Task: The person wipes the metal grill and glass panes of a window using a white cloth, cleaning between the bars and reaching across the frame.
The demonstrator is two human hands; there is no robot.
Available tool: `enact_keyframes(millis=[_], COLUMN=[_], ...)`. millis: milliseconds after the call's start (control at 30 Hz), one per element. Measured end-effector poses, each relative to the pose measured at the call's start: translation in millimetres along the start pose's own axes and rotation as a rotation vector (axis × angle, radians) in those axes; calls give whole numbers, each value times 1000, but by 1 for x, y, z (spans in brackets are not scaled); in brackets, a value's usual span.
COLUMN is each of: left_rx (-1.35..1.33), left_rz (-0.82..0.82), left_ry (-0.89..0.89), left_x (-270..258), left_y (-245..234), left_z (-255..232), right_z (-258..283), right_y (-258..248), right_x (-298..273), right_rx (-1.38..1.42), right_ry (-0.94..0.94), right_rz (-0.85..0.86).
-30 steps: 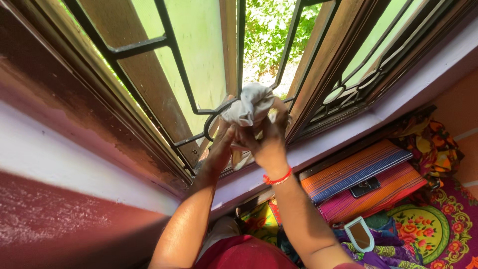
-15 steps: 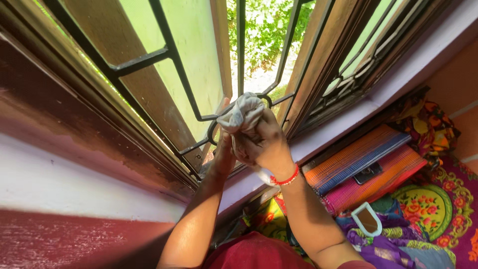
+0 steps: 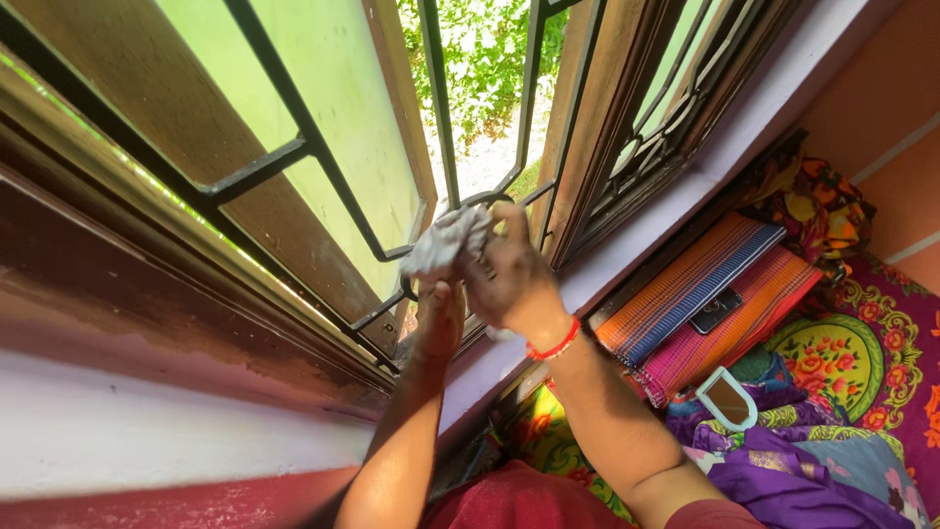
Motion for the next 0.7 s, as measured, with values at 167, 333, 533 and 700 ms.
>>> enact_keyframes(millis=[167,333,533,700], left_rx=[2,65,132,70], left_rz=[-95,-135,-153,-183], left_ry=[39,23,65,110], left_x=[0,-5,-6,-11], left_y=[8,-1,-8,-10], left_z=[0,4,13,23], right_z=[-12,-13,-31,-25], right_y=[8,22,27,29], right_x=[9,3,-3,8], right_rx=[80,148,-90,279], right_ry=[2,36,149,-53], right_rz=[-32,-123,-8,-77])
Point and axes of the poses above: each hand's wrist, its own x-axis towards the middle knuckle, its own y-axis out of the palm, z = x × y, the point moved 7 cm from there along x, towards the middle knuckle, and after that the axes turned 8 degrees about z, right-handed, at the moved point
